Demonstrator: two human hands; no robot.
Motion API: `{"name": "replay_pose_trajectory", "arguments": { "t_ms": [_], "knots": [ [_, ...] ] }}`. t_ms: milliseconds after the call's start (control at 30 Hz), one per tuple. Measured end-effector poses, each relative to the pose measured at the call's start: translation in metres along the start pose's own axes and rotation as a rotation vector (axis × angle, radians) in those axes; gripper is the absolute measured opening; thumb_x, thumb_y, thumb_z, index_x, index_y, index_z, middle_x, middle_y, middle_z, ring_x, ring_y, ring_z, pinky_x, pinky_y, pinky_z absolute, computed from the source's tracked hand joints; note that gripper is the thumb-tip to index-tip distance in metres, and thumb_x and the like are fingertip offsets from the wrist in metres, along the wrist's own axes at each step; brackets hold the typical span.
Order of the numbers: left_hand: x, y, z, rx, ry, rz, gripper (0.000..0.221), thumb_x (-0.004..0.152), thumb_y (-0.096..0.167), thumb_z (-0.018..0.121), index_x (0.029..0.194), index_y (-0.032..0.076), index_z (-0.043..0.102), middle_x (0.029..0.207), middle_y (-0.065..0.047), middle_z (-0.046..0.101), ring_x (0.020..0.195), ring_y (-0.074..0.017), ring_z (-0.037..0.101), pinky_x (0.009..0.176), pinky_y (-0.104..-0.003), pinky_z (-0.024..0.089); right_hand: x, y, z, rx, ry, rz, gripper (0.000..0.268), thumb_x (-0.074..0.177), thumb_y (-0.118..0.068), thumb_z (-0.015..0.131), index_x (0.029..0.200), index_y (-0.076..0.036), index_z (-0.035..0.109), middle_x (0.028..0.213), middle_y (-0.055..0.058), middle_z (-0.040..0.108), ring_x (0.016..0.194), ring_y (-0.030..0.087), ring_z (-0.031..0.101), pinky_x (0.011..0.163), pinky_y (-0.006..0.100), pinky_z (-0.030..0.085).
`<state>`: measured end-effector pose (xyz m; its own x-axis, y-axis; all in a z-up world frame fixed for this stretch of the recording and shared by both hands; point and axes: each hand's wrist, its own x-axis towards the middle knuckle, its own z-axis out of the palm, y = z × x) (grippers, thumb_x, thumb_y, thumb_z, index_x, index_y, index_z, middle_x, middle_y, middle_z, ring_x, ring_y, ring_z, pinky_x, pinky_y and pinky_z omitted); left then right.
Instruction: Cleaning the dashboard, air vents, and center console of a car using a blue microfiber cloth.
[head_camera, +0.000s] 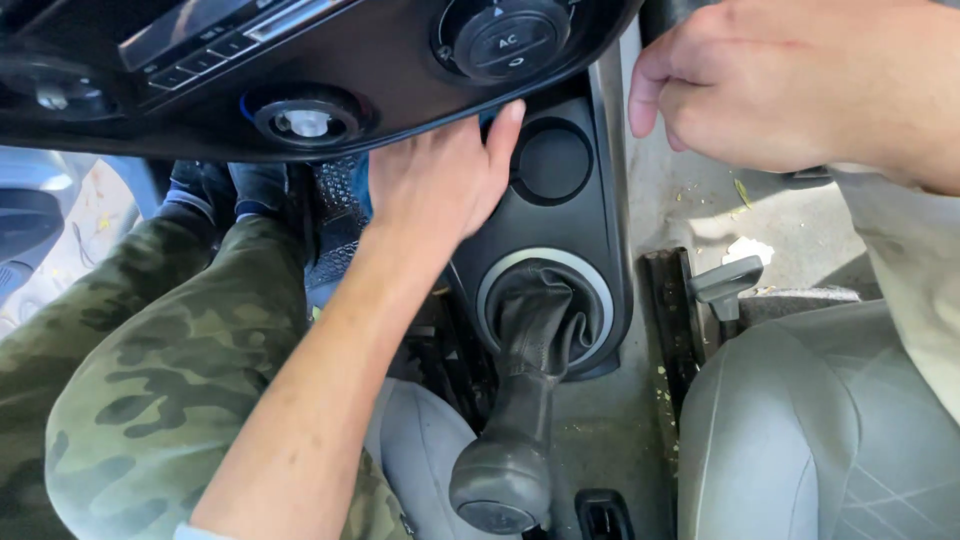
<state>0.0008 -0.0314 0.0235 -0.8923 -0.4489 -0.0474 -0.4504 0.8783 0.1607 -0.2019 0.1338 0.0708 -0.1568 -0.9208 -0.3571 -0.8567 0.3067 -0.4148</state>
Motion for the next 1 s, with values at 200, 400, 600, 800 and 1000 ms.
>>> {"name": "replay_pose_trajectory", "arguments": {
  "t_ms": [200,400,600,800,1000],
  "knots": [
    [-0.013,-0.006,-0.011,-0.009,-0.165,0.008,0.080,0.098,0.074,0.040,0.144,0.011,0.056,0.140,-0.024,0.058,0.130,-0.0430,0.052,0.106,-0.054,0.038,0.007,0.001,0.031,0.377,0.022,0.155,0.030,0.083,-0.002,0.047,0.100,-0.003,0.072,0.078,0.010,0.066,0.065,0.020,0.063,0.057,0.037,0.048],
    [0.009,-0.004,-0.008,0.027,-0.267,-0.078,0.087,0.098,0.076,0.028,0.153,0.011,0.043,0.152,-0.021,0.046,0.142,-0.0382,0.041,0.113,-0.054,0.030,0.010,0.009,0.034,0.431,-0.070,0.174,0.032,0.083,0.002,0.045,0.100,-0.003,0.072,0.078,0.011,0.065,0.063,0.023,0.059,0.052,0.039,0.046],
    [0.013,-0.001,0.001,0.102,-0.326,-0.218,0.099,0.092,0.083,0.019,0.155,0.010,0.036,0.155,-0.022,0.040,0.144,-0.0347,0.036,0.114,-0.050,0.029,0.006,0.005,0.028,0.375,-0.061,0.195,0.030,0.084,0.002,0.046,0.099,-0.002,0.072,0.076,0.012,0.064,0.064,0.024,0.058,0.053,0.039,0.049],
    [0.005,-0.017,0.022,0.222,-0.133,-0.139,0.105,0.093,0.085,0.018,0.151,-0.001,0.036,0.155,-0.026,0.040,0.145,-0.0389,0.036,0.115,-0.055,0.027,0.003,-0.005,0.011,0.321,-0.100,0.189,0.030,0.086,-0.003,0.049,0.101,-0.007,0.075,0.076,0.008,0.066,0.063,0.021,0.060,0.056,0.038,0.049],
    [0.017,0.010,0.001,-0.088,-0.331,-0.191,0.104,0.092,0.083,0.023,0.151,0.000,0.043,0.150,-0.025,0.047,0.144,-0.0380,0.040,0.119,-0.049,0.028,0.014,0.015,0.037,0.356,-0.031,0.111,0.029,0.085,0.000,0.047,0.096,-0.003,0.074,0.078,0.011,0.065,0.064,0.023,0.061,0.057,0.038,0.049]
  ]
}}
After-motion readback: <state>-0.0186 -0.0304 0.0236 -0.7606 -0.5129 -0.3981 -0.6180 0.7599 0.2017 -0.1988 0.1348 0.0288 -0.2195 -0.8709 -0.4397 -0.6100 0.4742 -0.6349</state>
